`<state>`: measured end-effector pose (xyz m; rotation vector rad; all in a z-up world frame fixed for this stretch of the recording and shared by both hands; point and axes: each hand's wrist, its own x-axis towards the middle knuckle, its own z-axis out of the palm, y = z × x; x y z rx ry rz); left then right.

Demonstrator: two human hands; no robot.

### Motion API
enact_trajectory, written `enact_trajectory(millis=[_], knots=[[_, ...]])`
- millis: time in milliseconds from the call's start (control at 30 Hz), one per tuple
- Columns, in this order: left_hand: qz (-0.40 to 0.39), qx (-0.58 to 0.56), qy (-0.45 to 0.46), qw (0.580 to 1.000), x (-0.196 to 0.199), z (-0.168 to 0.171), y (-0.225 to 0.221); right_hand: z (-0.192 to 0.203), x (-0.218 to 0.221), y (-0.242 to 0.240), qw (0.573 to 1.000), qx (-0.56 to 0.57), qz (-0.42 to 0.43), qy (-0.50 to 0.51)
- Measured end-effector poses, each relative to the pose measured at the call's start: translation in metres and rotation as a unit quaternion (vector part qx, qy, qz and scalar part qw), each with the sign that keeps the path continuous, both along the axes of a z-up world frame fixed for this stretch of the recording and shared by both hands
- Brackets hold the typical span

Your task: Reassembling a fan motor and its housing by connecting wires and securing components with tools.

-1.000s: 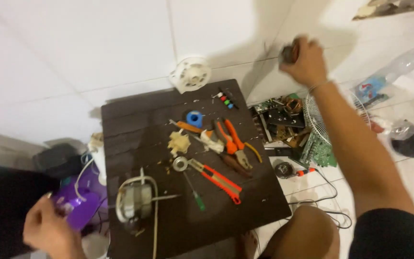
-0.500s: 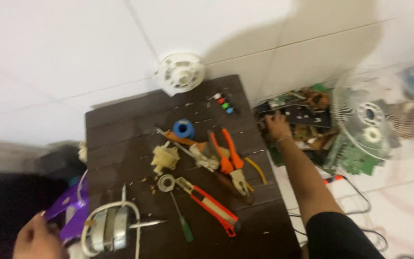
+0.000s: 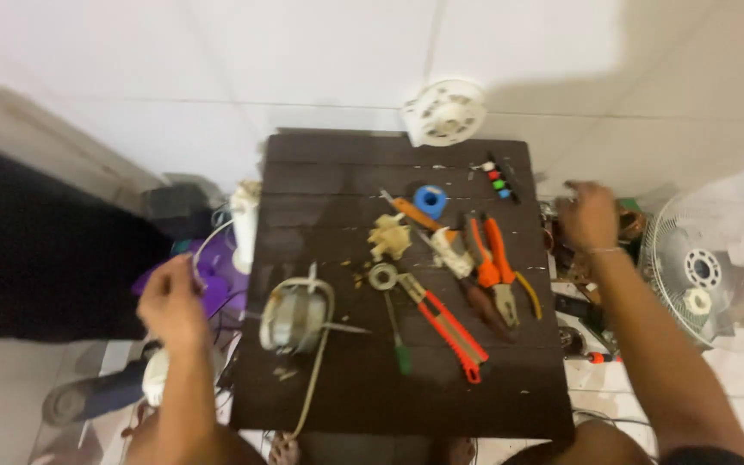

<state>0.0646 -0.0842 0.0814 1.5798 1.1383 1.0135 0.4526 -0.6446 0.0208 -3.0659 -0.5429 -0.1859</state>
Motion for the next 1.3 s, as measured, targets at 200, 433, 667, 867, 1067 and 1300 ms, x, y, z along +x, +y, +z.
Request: enact_trajectory(millis=[200, 433, 667, 867, 1067, 1300], knots=[[-0.183, 0.084, -0.168, 0.965, 0.004, 0.088, -0.054, 0.203, -0.158, 0.15, 0.927, 0.316, 0.187, -0.074], [-0.394, 0.205, -0.194, 0.875, 0.023, 0.146, -0.106, 0.203, -0.259, 0.286, 0.788, 0.483, 0.282, 0.259], [-0.249, 0.201, -0.157, 0.934, 0.009, 0.12, -0.079, 0.125, -0.201, 0.277, 0.919, 0.047, 0.385, -0.071], [-0.242, 0.244, -0.144, 0.928, 0.011, 0.114, -0.064, 0.099, -0.218, 0.283, 0.916, -0.093, 0.366, -0.134], [-0.235, 0.26, -0.138, 0.926, 0.006, 0.119, -0.059, 0.128, -0.219, 0.277, 0.9, 0.034, 0.415, -0.128], [-0.236, 0.257, -0.146, 0.926, 0.004, 0.119, -0.055, 0.134, -0.24, 0.239, 0.932, -0.014, 0.359, -0.048]])
